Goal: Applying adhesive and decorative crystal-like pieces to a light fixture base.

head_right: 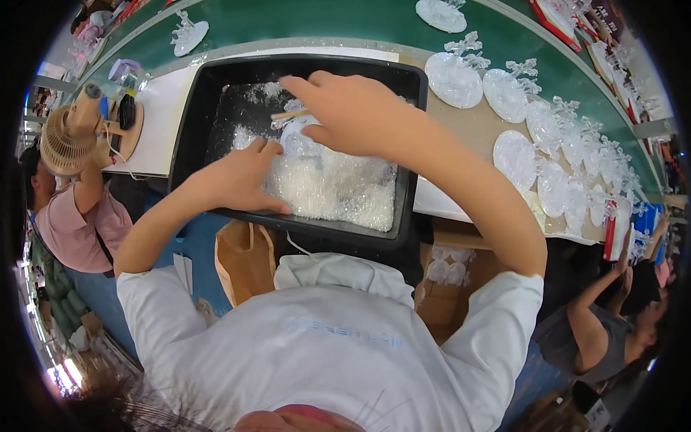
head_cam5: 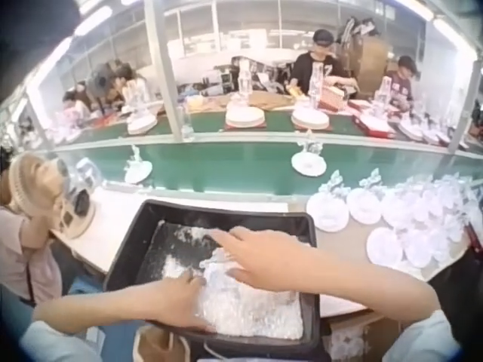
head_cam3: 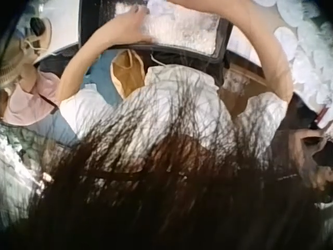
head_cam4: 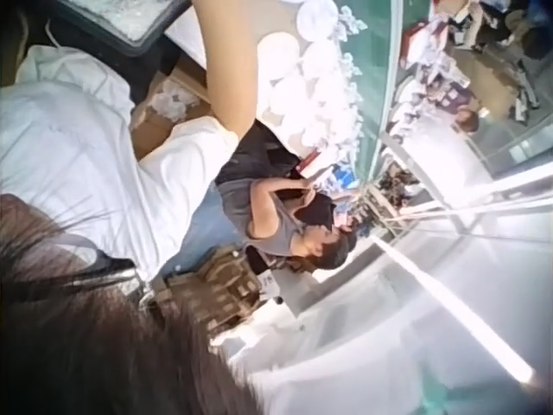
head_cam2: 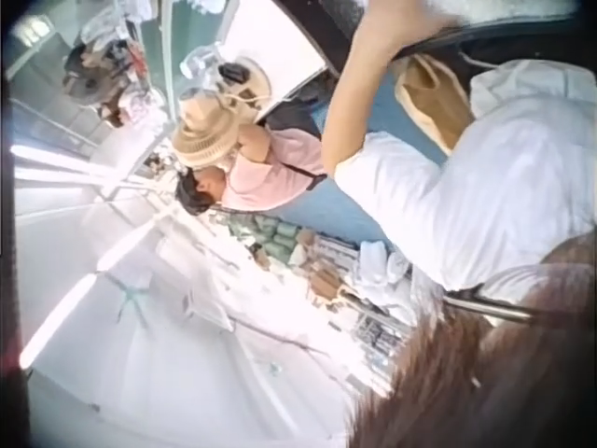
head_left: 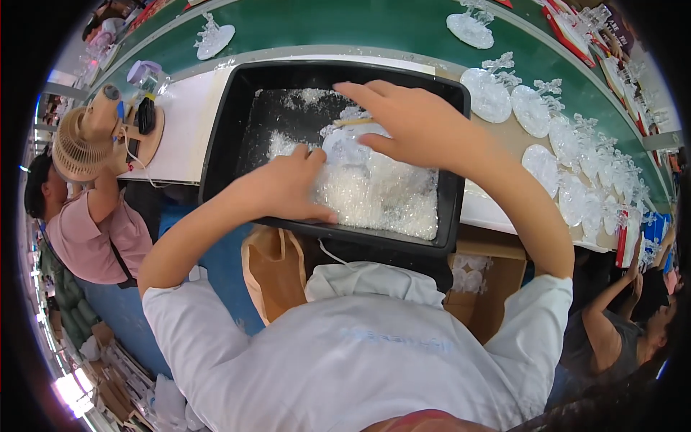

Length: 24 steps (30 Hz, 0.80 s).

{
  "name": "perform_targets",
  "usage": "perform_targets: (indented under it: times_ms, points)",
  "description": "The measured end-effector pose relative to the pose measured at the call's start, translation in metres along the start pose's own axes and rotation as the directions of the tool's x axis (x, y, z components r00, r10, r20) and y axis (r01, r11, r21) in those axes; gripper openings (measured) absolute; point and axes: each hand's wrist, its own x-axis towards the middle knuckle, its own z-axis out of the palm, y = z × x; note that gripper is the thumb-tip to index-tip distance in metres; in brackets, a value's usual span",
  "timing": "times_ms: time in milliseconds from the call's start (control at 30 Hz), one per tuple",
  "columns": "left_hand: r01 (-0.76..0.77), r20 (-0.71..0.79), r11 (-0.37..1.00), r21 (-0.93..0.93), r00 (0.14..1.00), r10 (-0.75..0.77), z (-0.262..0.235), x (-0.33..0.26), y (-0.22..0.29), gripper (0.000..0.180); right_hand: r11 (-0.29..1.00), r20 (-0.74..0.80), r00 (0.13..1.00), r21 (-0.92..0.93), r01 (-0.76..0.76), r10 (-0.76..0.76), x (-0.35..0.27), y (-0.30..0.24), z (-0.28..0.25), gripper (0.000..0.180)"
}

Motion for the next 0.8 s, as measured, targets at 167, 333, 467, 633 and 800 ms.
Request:
perform_targets:
  times_ms: [167,333,467,633,800]
  points:
    - [-0.129,-0.133,0.988,-0.083,0.984,0.118,0.010,0.026,-0.019,0.063,0.990,0.256,0.962,-0.127,-0.067,0.098,0.021,0.002,0.011,0.038]
    - [-0.230,-0.166,0.865,-0.445,0.971,0.173,-0.013,0.032,-0.015,0.049,0.979,0.225,0.955,-0.109,-0.171,0.191,-0.012,-0.003,-0.009,0.044]
    - [-0.273,-0.211,0.929,-0.249,0.952,0.223,-0.001,0.033,-0.020,0.068,0.968,0.100,0.966,-0.105,-0.229,0.239,-0.031,0.002,-0.009,0.044]
    - [-0.125,-0.113,0.977,-0.175,0.988,0.107,0.010,0.021,-0.001,0.084,0.968,0.057,0.968,-0.073,-0.241,0.245,-0.038,-0.004,-0.001,0.047]
    - [0.096,-0.033,0.994,-0.044,0.995,-0.098,0.002,0.012,0.007,0.080,0.968,0.074,0.976,-0.126,0.215,-0.207,-0.050,0.027,-0.022,0.047]
